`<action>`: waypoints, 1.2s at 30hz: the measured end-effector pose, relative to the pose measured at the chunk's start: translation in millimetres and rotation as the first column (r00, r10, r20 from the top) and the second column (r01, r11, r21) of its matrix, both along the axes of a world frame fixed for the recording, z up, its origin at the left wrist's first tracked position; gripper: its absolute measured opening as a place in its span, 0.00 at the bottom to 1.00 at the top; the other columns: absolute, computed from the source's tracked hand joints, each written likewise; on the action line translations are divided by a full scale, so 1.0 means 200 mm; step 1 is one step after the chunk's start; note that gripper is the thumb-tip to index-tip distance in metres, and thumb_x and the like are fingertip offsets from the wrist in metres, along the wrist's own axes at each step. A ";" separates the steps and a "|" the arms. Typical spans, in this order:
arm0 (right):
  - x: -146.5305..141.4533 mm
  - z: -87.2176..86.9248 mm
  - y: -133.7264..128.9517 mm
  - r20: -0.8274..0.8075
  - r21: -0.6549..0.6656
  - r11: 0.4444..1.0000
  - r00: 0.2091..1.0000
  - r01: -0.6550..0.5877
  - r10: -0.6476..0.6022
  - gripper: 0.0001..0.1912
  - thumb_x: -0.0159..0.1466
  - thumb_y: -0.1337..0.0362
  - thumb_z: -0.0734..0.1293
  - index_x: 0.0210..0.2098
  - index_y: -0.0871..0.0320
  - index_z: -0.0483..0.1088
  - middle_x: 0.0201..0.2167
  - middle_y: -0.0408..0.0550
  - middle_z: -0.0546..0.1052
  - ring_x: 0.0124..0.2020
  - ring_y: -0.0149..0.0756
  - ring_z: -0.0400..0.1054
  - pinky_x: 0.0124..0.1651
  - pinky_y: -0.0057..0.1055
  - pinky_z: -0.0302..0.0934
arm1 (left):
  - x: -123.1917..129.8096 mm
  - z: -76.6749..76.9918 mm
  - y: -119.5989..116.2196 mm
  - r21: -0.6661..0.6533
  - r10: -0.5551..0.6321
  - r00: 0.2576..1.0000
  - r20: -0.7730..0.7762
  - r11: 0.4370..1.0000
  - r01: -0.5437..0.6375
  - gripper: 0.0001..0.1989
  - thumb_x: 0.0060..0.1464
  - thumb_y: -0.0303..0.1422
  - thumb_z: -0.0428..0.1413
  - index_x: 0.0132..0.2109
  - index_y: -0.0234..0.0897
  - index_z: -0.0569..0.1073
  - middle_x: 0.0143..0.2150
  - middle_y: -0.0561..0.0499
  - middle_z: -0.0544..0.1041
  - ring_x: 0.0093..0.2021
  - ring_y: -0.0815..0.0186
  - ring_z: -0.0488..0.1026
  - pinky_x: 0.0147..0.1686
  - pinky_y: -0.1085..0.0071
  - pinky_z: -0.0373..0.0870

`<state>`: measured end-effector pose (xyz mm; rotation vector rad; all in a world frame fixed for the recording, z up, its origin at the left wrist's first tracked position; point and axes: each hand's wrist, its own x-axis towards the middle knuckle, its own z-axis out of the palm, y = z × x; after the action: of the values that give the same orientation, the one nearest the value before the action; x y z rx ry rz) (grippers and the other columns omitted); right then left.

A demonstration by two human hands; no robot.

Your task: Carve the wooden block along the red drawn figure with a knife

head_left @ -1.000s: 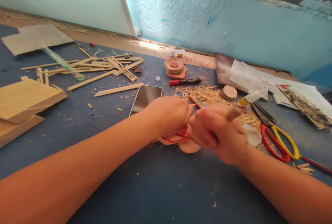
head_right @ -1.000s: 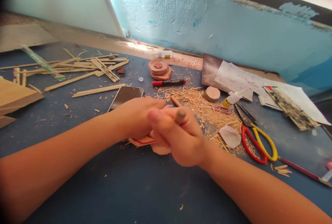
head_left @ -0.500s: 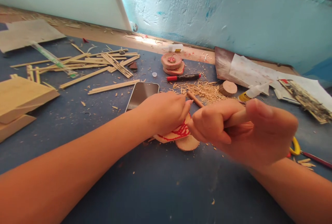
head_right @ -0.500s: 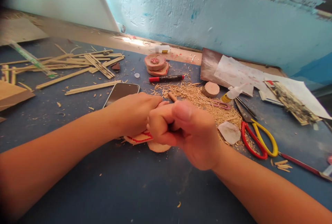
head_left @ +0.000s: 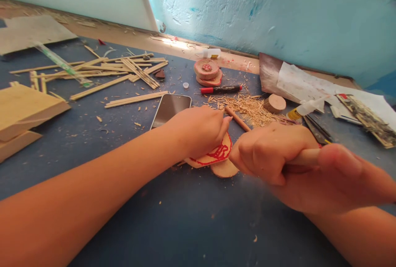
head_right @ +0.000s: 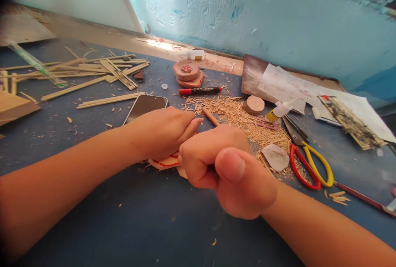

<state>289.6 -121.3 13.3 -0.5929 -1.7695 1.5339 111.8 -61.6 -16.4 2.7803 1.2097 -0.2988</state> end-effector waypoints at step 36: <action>0.02 -0.09 0.05 -0.149 -0.139 0.990 0.989 0.006 -0.027 0.37 0.80 0.39 0.62 0.21 0.54 0.56 0.18 0.39 0.55 0.20 0.30 0.53 0.28 0.35 0.52 | 0.00 0.01 0.00 -0.005 -0.048 0.999 -0.022 0.999 0.048 0.27 0.84 0.30 0.39 0.62 0.32 0.83 0.52 0.36 0.89 0.53 0.42 0.88 0.43 0.55 0.75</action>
<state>294.4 -110.4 -3.8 -0.5423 -1.5517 1.6544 111.4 -62.4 -14.6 2.8130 1.1461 -0.3359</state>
